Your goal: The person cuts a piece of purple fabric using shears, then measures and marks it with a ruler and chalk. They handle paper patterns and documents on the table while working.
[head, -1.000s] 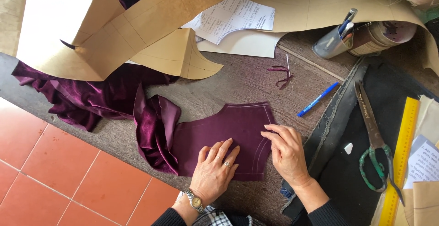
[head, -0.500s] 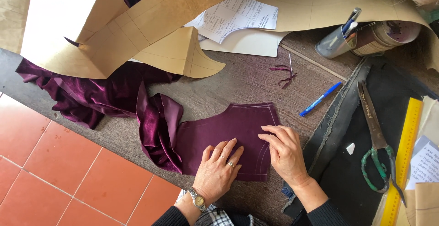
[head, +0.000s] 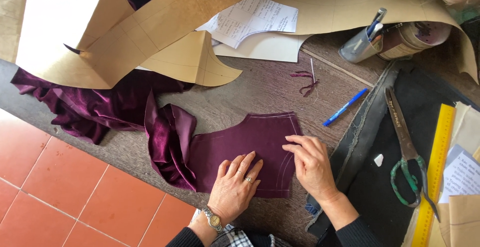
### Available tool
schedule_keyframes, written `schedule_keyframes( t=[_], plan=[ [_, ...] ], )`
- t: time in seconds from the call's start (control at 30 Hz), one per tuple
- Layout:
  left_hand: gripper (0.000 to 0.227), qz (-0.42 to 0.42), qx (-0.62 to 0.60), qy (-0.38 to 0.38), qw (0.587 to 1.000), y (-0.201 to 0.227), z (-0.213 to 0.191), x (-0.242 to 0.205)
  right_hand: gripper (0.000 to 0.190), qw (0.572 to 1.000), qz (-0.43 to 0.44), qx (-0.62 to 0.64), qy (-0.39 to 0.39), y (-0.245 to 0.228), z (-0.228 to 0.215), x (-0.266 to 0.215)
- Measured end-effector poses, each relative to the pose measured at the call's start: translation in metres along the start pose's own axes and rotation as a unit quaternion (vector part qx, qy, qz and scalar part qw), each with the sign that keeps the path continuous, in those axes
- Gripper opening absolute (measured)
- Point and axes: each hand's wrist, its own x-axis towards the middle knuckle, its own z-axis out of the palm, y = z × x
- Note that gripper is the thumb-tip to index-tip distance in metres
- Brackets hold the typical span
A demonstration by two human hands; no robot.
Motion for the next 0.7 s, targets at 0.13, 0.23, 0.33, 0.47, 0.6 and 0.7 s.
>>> schedule_keyframes(
  t=[0.13, 0.23, 0.33, 0.47, 0.6, 0.7],
  plan=[
    [0.042, 0.006, -0.003, 0.012, 1.000, 0.000, -0.001, 0.001, 0.026, 1.000, 0.003, 0.015, 0.012, 0.010, -0.014, 0.001],
    [0.042, 0.007, -0.002, 0.021, 1.000, -0.001, 0.000, 0.001, 0.025, 0.999, 0.015, -0.005, 0.032, 0.022, -0.023, -0.003],
    [0.042, 0.005, 0.007, 0.016, 1.000, -0.001, 0.002, 0.000, 0.024, 0.999, 0.030, -0.014, 0.037, 0.034, -0.031, -0.012],
    [0.043, 0.006, 0.015, 0.010, 1.000, -0.001, 0.001, 0.001, 0.028, 0.998, 0.042, -0.035, 0.044, 0.049, -0.035, -0.026],
    [0.045, 0.001, 0.024, 0.001, 1.000, -0.001, 0.003, 0.000, 0.027, 0.998, 0.048, -0.032, 0.038, 0.050, -0.038, -0.033],
    [0.044, 0.000, 0.019, -0.004, 1.000, 0.000, 0.001, 0.001, 0.027, 0.998, 0.049, -0.019, 0.040, 0.050, -0.035, -0.037]
  ],
)
